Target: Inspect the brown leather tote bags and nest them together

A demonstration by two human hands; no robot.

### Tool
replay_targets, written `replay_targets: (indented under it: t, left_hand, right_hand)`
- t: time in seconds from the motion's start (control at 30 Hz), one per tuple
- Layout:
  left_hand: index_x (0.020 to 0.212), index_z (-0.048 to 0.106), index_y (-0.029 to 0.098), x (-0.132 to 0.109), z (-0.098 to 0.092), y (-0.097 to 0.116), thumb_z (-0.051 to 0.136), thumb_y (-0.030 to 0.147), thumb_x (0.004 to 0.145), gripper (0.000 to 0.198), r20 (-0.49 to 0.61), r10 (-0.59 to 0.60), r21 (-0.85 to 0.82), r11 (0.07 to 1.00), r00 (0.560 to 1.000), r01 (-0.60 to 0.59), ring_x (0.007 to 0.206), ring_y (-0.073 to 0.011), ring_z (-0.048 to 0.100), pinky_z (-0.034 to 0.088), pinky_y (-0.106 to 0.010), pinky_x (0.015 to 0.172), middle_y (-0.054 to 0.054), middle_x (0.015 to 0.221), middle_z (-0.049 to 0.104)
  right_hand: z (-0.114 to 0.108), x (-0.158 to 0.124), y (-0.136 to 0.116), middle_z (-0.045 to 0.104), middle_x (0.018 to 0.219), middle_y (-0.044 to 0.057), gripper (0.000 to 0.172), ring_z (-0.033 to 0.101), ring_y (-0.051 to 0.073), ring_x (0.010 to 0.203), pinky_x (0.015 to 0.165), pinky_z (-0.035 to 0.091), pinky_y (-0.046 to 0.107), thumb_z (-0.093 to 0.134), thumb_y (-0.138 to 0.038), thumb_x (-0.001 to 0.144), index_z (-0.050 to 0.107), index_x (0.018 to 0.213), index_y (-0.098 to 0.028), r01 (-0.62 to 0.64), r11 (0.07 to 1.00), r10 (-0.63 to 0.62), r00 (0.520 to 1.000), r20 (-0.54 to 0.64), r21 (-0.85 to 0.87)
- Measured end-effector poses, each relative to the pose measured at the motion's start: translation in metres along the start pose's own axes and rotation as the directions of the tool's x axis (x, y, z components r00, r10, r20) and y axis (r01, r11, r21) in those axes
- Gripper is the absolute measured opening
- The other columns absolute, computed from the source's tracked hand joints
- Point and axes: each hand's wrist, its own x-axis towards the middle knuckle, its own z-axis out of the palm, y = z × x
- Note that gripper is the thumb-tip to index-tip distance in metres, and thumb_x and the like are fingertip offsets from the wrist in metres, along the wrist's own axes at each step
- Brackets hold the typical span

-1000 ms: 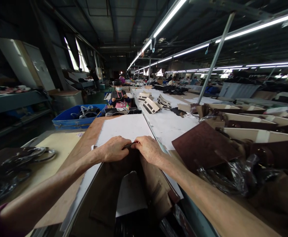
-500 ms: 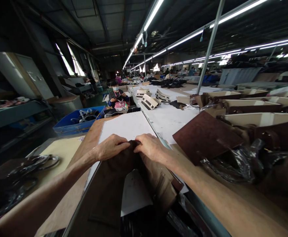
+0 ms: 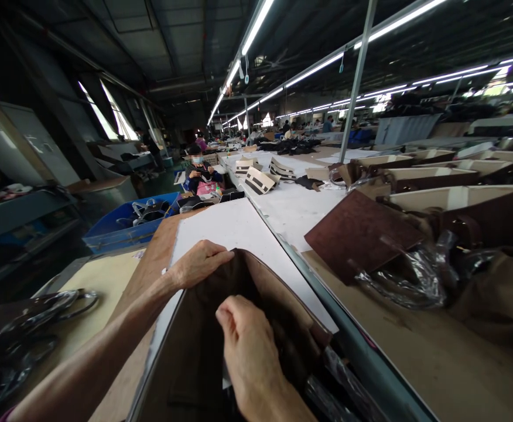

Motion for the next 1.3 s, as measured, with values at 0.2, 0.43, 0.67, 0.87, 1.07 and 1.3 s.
replay_targets:
  t: [0.2, 0.43, 0.67, 0.87, 1.07, 1.3]
  left_hand:
    - [0.045, 0.034, 0.016, 0.000, -0.001, -0.003, 0.039, 0.036, 0.075, 0.037, 0.051, 0.009, -0.046, 0.999, 0.999, -0.007, 0.048, -0.0068, 0.028, 0.022, -0.020, 0.045, 0.006, 0.046, 0.026]
    - [0.047, 0.036, 0.016, 0.006, 0.001, -0.005, 0.039, 0.038, 0.075, 0.036, 0.085, -0.020, -0.096, 0.995, 0.996, 0.028, 0.050, -0.0074, 0.027, 0.022, -0.020, 0.045, 0.006, 0.048, 0.025]
    - [0.048, 0.039, 0.016, 0.008, 0.004, -0.006, 0.039, 0.040, 0.074, 0.036, 0.065, -0.053, -0.096, 0.994, 0.996, 0.059, 0.049, -0.0074, 0.026, 0.022, -0.021, 0.044, 0.006, 0.047, 0.028]
    - [0.048, 0.036, 0.016, 0.008, 0.006, -0.007, 0.039, 0.039, 0.075, 0.035, 0.070, -0.044, -0.110, 0.993, 0.997, 0.052, 0.049, -0.0070, 0.025, 0.021, -0.021, 0.043, 0.006, 0.048, 0.025]
    - [0.049, 0.035, 0.016, 0.007, 0.005, -0.006, 0.038, 0.037, 0.076, 0.034, 0.084, -0.023, -0.120, 0.992, 0.996, 0.034, 0.050, -0.0071, 0.025, 0.022, -0.021, 0.045, 0.006, 0.050, 0.025]
    - [0.051, 0.037, 0.016, 0.007, 0.007, -0.011, 0.037, 0.038, 0.078, 0.035, 0.093, -0.016, -0.112, 0.993, 0.996, 0.026, 0.051, -0.0075, 0.025, 0.022, -0.020, 0.046, 0.005, 0.051, 0.026]
  right_hand:
    - [-0.001, 0.059, 0.038, 0.057, 0.066, 0.000, 0.022, 0.050, 0.015, 0.066, 0.064, 0.038, 0.025, 0.047, -0.035, 0.077, 0.058, 0.071, -0.017, -0.033, 0.889, 0.114, 0.982, -0.152, 0.456]
    - [0.001, 0.071, 0.049, 0.058, 0.057, 0.000, 0.031, 0.051, 0.014, 0.061, 0.062, 0.036, 0.027, 0.053, -0.043, 0.071, 0.058, 0.058, -0.016, -0.101, 0.825, 0.162, 0.985, -0.061, 0.556]
    - [0.003, 0.074, 0.033, 0.043, 0.048, -0.004, 0.036, 0.037, 0.010, 0.049, 0.050, 0.028, 0.025, 0.054, -0.049, 0.069, 0.048, 0.053, -0.017, -0.170, 0.862, 0.234, 0.969, -0.078, 0.478]
    - [0.009, 0.075, 0.035, 0.042, 0.048, -0.005, 0.029, 0.036, 0.010, 0.049, 0.049, 0.029, 0.025, 0.053, -0.042, 0.071, 0.048, 0.056, -0.017, -0.153, 0.849, 0.222, 0.972, -0.080, 0.506]
    - [0.006, 0.073, 0.036, 0.045, 0.050, -0.004, 0.027, 0.040, 0.010, 0.051, 0.051, 0.031, 0.024, 0.051, -0.038, 0.073, 0.049, 0.057, -0.017, -0.141, 0.819, 0.182, 0.983, -0.019, 0.556]
    - [0.001, 0.071, 0.033, 0.051, 0.055, -0.002, 0.023, 0.046, 0.011, 0.054, 0.054, 0.035, 0.025, 0.049, -0.035, 0.073, 0.051, 0.061, -0.016, -0.158, 0.795, 0.169, 0.985, 0.038, 0.586]
